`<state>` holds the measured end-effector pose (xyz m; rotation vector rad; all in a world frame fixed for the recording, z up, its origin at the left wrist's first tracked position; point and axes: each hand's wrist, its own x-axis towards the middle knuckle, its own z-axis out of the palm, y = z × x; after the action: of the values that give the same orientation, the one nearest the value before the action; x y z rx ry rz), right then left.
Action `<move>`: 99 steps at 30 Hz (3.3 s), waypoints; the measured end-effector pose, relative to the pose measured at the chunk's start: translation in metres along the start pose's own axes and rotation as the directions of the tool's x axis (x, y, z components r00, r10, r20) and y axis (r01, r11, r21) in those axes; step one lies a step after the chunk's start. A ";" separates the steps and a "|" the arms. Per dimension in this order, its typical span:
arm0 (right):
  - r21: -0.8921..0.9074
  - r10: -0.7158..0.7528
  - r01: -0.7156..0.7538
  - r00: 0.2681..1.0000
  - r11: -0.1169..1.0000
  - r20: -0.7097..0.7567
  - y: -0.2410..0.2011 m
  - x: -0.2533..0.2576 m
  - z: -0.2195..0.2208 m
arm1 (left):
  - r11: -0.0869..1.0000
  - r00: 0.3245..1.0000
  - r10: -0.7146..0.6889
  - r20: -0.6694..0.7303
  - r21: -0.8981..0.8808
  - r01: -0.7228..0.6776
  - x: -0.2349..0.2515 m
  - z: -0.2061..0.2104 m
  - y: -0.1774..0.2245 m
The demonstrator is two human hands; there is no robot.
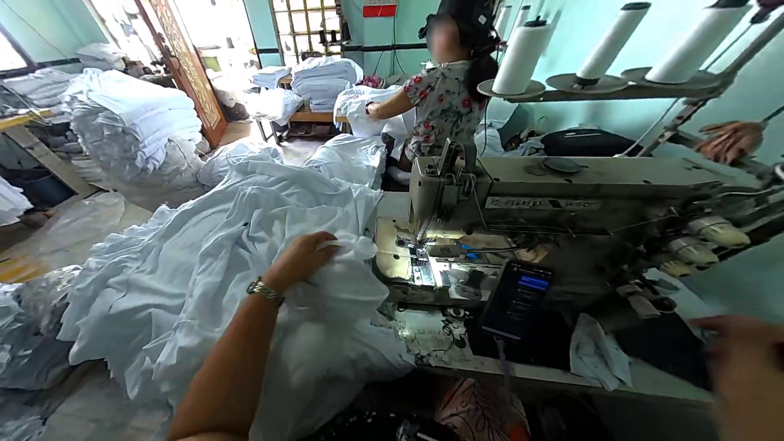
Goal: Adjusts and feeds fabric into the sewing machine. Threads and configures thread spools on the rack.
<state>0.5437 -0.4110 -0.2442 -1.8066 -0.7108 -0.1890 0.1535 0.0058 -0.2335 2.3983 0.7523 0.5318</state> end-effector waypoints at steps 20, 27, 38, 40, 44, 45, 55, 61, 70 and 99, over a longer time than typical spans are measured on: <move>-0.086 -0.428 0.562 0.712 0.823 0.557 -0.099 -0.086 0.247 | 0.902 0.819 0.421 0.390 -0.275 -0.332 -0.052 0.014 -0.013; -0.046 -0.392 0.524 0.689 0.850 0.610 -0.036 -0.133 0.236 | 0.935 0.759 0.167 0.630 0.143 -0.325 -0.040 0.028 0.045; 0.072 -0.545 0.587 0.692 0.807 0.474 0.001 -0.147 0.245 | 0.973 0.975 0.145 0.168 0.154 -0.172 0.070 0.111 0.069; 0.124 -0.587 0.584 0.732 0.802 0.346 0.006 -0.148 0.240 | 0.978 0.975 0.190 0.115 0.068 -0.199 0.072 0.122 0.054; -0.005 -0.495 0.498 0.862 0.867 0.106 0.012 -0.134 0.203 | 0.975 0.974 0.221 -0.040 -0.025 -0.222 0.064 0.129 0.040; -0.078 -0.452 0.453 0.891 0.888 0.035 0.014 -0.126 0.192 | 0.975 0.975 0.216 -0.052 -0.045 -0.218 0.064 0.128 0.038; -0.373 -0.265 0.168 0.937 0.913 -0.226 -0.003 -0.057 0.156 | 0.956 0.969 0.219 -0.117 -0.175 -0.237 0.063 0.131 0.029; -0.499 -0.234 0.105 0.950 0.860 -0.205 -0.024 -0.031 0.168 | 0.952 0.966 0.226 -0.122 -0.183 -0.246 0.064 0.131 0.026; -0.530 -0.197 0.092 0.970 0.843 -0.145 -0.021 -0.019 0.183 | 0.957 0.969 0.221 -0.112 -0.167 -0.238 0.065 0.130 0.025; 0.412 0.680 -0.556 0.681 0.721 -0.272 0.072 -0.046 0.063 | 0.954 0.969 0.223 -0.109 -0.179 -0.240 0.068 0.134 0.022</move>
<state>0.5325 -0.3847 -0.3464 -1.5432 0.2070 0.0125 0.2829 -0.0202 -0.3081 2.3065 0.4338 0.7733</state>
